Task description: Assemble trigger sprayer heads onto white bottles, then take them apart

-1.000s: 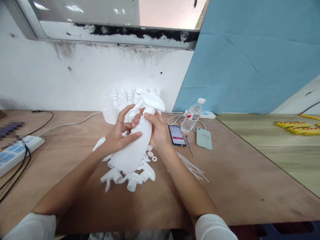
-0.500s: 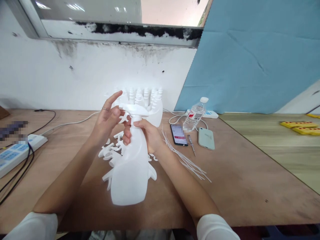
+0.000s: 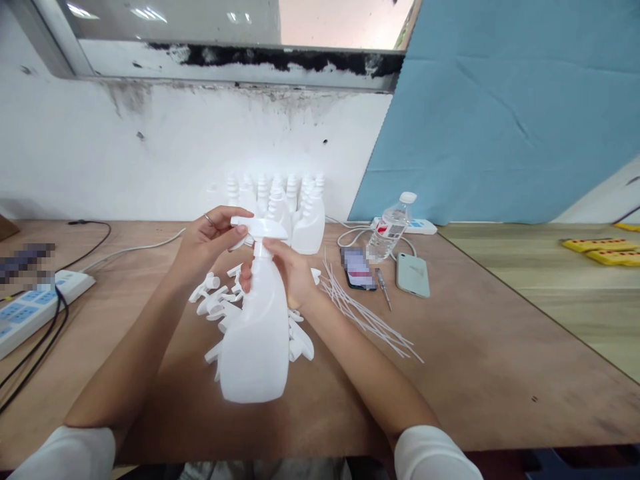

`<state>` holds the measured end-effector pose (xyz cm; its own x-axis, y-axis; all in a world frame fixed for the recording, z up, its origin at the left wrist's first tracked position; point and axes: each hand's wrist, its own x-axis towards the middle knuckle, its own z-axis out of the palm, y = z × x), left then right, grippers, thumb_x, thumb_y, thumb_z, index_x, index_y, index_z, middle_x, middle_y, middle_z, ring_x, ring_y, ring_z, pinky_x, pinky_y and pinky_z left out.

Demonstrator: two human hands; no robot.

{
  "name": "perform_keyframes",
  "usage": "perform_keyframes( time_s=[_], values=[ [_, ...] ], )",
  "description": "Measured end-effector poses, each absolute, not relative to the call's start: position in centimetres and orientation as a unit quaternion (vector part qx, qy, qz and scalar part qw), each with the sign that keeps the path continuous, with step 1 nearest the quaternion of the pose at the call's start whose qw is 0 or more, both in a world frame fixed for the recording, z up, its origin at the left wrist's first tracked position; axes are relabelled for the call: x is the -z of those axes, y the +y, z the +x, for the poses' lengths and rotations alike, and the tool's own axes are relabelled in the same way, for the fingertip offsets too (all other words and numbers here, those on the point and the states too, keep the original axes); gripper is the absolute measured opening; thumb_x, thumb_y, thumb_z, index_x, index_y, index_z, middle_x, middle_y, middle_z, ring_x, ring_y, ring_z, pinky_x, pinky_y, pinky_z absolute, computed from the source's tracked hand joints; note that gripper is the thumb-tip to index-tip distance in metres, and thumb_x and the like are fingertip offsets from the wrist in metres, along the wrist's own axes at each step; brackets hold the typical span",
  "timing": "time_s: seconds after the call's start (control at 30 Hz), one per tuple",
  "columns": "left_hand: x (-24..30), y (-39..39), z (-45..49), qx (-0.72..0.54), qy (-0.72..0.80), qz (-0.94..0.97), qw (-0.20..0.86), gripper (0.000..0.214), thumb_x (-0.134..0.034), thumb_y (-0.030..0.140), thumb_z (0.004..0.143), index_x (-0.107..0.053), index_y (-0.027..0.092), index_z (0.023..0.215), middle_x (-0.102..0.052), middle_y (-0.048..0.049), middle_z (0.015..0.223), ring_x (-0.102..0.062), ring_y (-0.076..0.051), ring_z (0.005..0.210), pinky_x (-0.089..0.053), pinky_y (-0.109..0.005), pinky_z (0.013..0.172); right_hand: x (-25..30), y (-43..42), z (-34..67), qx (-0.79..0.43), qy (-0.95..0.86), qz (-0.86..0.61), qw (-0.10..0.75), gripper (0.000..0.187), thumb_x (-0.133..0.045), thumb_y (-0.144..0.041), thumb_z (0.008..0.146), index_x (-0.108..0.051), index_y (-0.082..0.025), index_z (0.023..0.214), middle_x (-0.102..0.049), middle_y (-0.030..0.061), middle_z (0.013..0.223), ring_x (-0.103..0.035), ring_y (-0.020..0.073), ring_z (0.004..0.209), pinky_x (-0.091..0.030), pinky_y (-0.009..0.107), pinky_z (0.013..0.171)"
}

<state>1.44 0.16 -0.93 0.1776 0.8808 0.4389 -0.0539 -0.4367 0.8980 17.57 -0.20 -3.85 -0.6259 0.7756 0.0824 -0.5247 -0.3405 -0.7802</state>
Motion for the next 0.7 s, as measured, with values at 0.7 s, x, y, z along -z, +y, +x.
perform_keyframes(
  time_s=[0.7],
  values=[
    [0.71, 0.27, 1.24, -0.531, 0.34, 0.649, 0.425, 0.026, -0.073, 0.034, 0.077, -0.07, 0.019, 0.098, -0.064, -0.0034, 0.078, -0.058, -0.013, 0.071, -0.048, -0.025, 0.065, 3.73, -0.49, 17.29, -0.776, -0.425, -0.209, 0.416, 0.03, -0.065, -0.044, 0.073, -0.055, -0.017, 0.081, -0.059, 0.001, 0.057, -0.056, 0.0171, 0.049, -0.048, 0.029, 0.044]
  ],
)
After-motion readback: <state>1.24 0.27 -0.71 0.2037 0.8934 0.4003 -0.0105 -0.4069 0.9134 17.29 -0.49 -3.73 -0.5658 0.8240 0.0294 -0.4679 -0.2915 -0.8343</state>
